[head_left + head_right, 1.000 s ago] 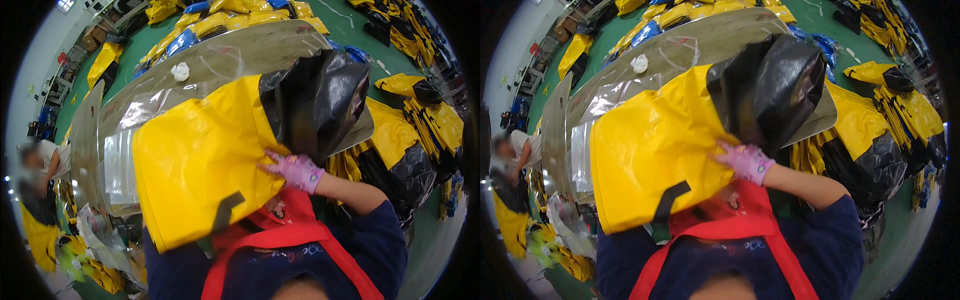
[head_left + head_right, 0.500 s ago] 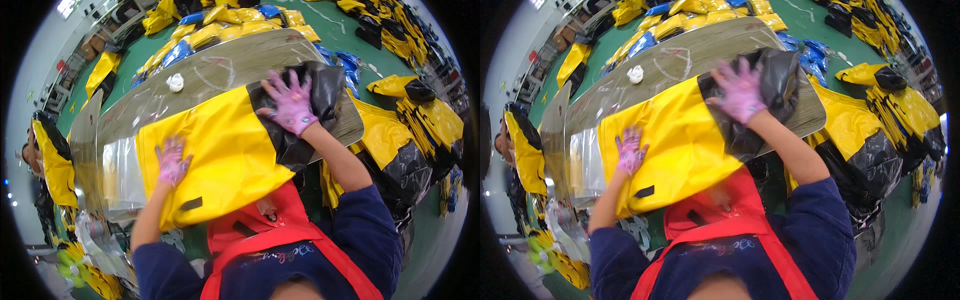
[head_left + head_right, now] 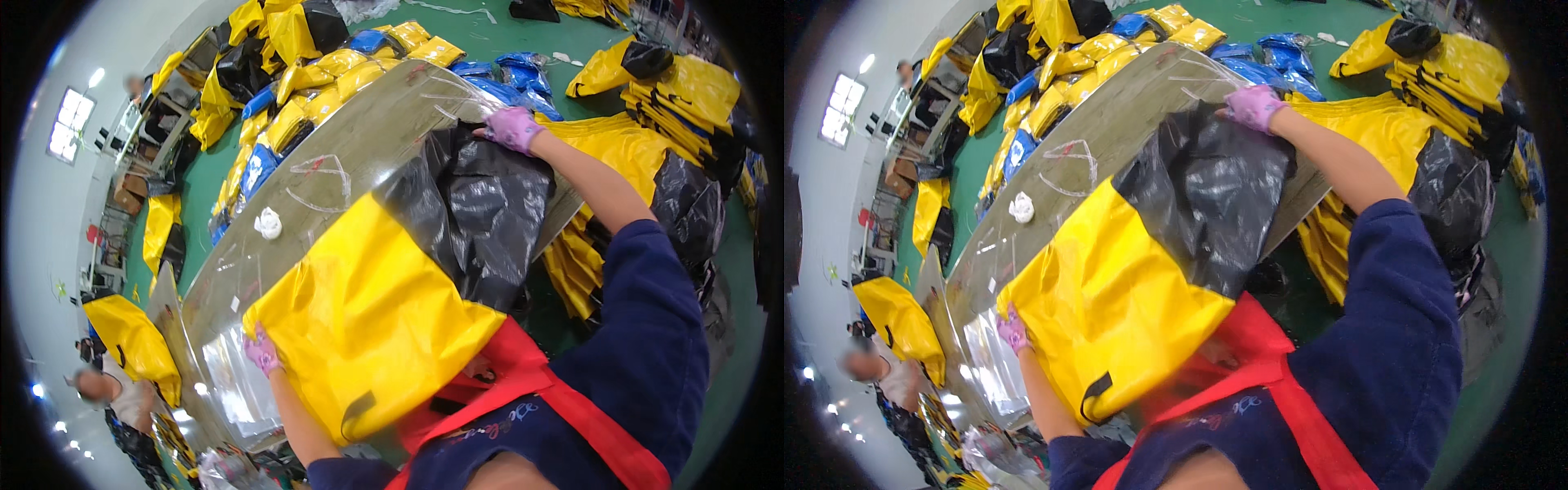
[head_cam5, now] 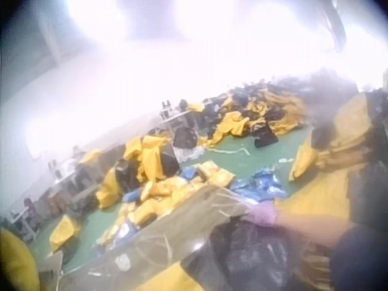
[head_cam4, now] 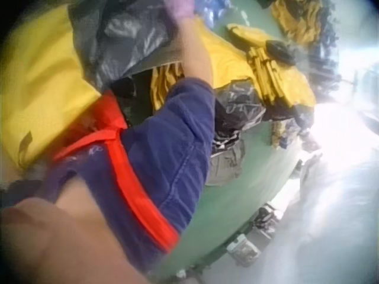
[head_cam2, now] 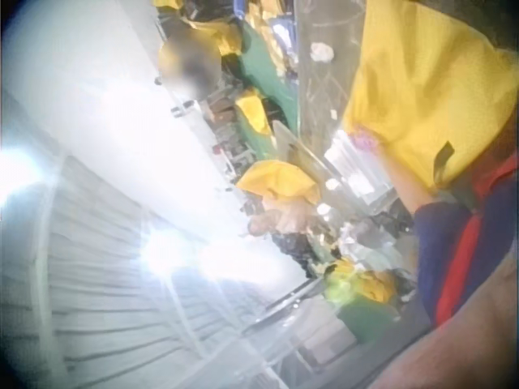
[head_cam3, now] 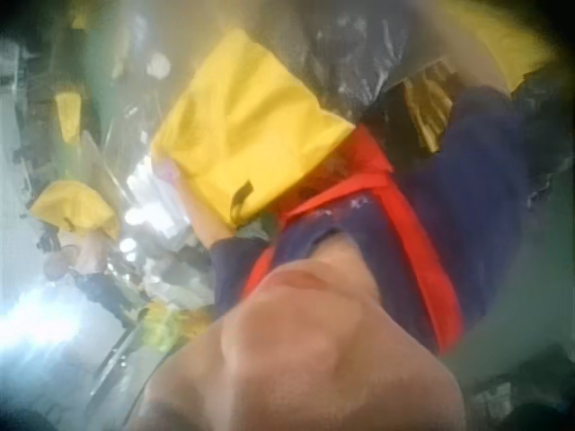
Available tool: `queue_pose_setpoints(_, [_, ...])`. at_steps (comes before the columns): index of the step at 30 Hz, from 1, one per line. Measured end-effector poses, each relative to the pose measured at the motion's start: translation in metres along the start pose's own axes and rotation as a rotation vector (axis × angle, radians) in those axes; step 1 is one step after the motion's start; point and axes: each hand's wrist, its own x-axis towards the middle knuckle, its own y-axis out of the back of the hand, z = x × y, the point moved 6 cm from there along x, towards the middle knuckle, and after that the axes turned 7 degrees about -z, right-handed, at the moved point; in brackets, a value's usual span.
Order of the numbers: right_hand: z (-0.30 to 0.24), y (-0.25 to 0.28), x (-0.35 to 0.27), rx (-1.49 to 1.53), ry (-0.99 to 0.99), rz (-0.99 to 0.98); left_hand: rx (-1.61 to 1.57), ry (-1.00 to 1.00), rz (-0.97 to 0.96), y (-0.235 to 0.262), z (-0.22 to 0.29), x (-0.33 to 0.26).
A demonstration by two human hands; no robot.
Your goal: The person repeatedly unfolds and refolds yellow and black raincoats on a clear table, handling each item one at a time. The person wears pink gloves and a red apron while performing the folding task.
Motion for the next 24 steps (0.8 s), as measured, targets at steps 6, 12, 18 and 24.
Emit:
queue_pose_setpoints(6, [0.050,-0.041,-0.001,0.114,-0.213,0.111,0.258,0.183,0.088,-0.002,0.043,-0.008])
queue_pose_setpoints(12, [-0.147,0.051,-0.080,0.141,0.446,0.268,0.390,-0.854,-0.175,-0.049,0.239,-0.125])
queue_pose_setpoints(18, [-0.165,-0.046,-0.052,-0.064,0.368,0.074,0.572,-1.116,-0.491,-0.132,0.265,-0.178])
queue_pose_setpoints(24, [-0.172,0.011,-0.246,0.105,0.923,0.226,0.542,-1.139,-0.560,-0.125,0.269,-0.181])
